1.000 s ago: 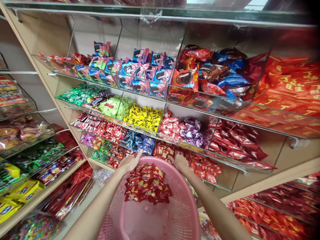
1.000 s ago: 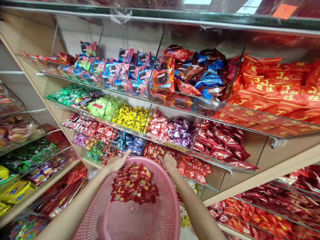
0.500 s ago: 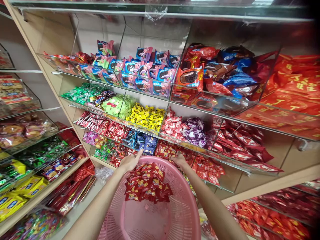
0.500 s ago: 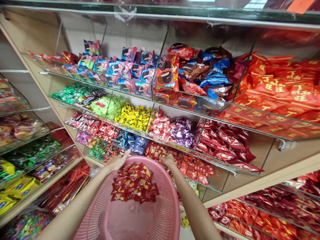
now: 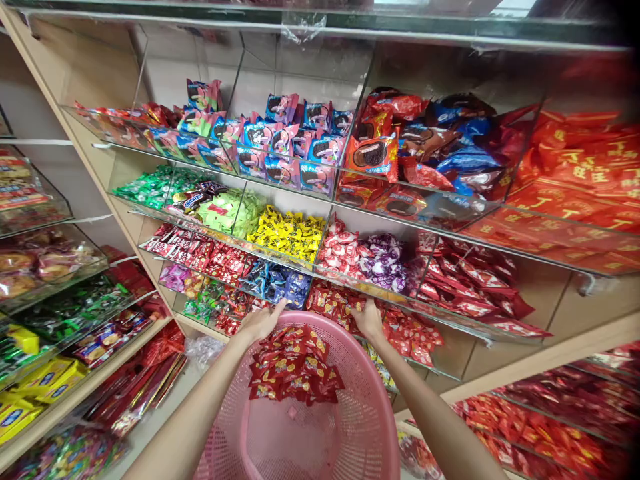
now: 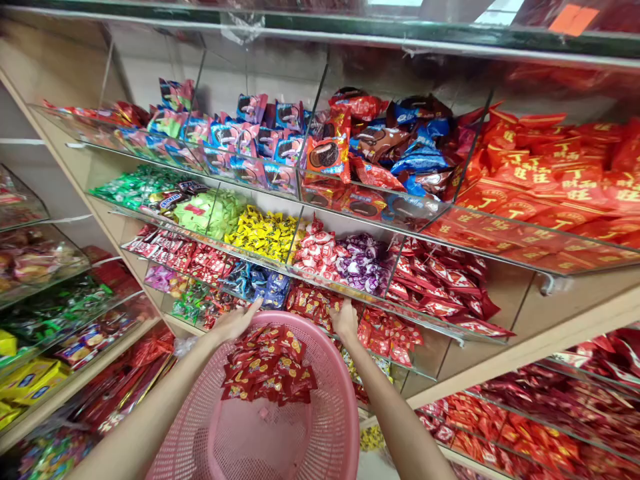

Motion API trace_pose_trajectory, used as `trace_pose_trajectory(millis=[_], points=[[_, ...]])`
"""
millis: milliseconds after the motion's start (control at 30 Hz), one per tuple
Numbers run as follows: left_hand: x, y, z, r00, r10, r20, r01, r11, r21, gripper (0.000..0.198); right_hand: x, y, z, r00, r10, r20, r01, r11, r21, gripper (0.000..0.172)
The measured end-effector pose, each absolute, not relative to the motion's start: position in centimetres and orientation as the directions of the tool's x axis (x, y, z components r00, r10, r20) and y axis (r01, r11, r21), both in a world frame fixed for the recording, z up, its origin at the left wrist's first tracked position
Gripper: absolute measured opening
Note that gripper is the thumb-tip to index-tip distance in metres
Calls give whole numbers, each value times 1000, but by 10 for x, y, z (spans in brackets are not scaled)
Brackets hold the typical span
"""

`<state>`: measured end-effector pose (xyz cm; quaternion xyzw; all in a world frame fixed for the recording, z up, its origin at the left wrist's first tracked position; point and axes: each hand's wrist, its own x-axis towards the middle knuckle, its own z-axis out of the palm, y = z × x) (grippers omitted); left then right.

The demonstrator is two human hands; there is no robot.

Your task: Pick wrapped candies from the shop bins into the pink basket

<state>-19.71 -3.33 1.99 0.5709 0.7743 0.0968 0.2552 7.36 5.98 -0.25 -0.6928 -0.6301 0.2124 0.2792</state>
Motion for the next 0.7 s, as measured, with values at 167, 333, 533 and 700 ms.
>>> trace_pose_trajectory(millis=[167,333,533,700], points=[[-197,-33,21,-222,935,-278,836,329,438,92,81,33,12,63,968,242,757,111,-644,43],[-198,-31,19,-215,935,-281,845,323,427,91,93,7,16,85,952,293,659,167,-734,39],[-197,-28,16,-208,939,-275,851,312,422,90,93,-20,38,145,926,350,549,219,-806,36],[-191,-27,17,-201,939,-281,846,311,432,91,61,-32,34,0,990,140,253,136,-958,35]])
